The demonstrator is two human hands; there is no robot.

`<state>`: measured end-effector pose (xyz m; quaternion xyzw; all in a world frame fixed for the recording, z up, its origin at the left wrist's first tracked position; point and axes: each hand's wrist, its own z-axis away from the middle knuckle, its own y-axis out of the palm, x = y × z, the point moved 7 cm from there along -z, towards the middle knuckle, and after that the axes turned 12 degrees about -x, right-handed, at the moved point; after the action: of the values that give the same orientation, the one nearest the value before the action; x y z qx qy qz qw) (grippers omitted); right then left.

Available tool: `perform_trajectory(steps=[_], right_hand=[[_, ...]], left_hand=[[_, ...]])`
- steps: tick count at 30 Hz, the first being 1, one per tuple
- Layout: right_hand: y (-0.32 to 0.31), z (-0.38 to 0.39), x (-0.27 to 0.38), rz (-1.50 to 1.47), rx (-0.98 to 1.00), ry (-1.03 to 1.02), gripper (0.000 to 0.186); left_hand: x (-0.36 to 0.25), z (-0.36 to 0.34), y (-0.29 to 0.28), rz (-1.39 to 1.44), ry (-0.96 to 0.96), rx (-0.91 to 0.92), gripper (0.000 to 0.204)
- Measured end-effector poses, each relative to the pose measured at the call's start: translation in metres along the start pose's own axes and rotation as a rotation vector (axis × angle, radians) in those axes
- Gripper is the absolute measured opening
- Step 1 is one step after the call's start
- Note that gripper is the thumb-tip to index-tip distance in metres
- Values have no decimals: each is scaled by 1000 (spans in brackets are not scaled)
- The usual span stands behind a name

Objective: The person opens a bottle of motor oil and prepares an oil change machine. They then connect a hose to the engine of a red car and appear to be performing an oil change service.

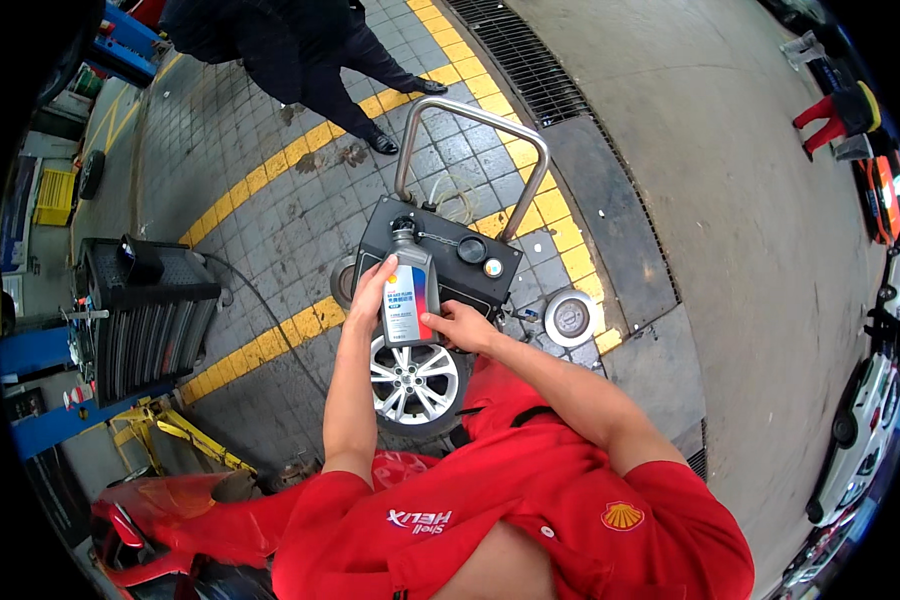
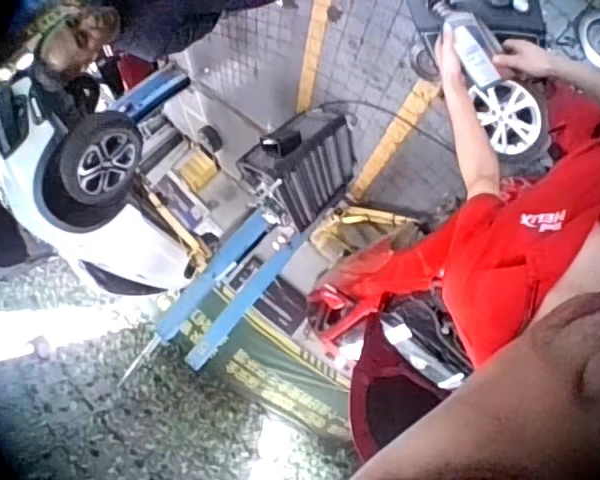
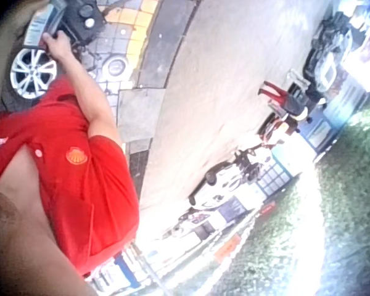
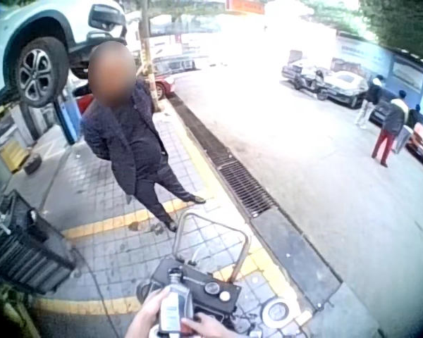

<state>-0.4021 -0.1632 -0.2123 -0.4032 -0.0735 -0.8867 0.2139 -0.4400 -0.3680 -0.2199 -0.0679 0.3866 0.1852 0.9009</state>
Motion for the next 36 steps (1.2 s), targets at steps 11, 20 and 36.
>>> perform_trajectory(steps=[11,20,36], right_hand=[[-1,1,1,40,21,-1,72],[-2,1,2,74,32,-19,67],[-8,-9,-6,204,-58,-174,67]], left_hand=[[-2,5,3,7,1,30,55],[-1,2,1,2,28,15,61],[-1,8,18,113,20,127,38]])
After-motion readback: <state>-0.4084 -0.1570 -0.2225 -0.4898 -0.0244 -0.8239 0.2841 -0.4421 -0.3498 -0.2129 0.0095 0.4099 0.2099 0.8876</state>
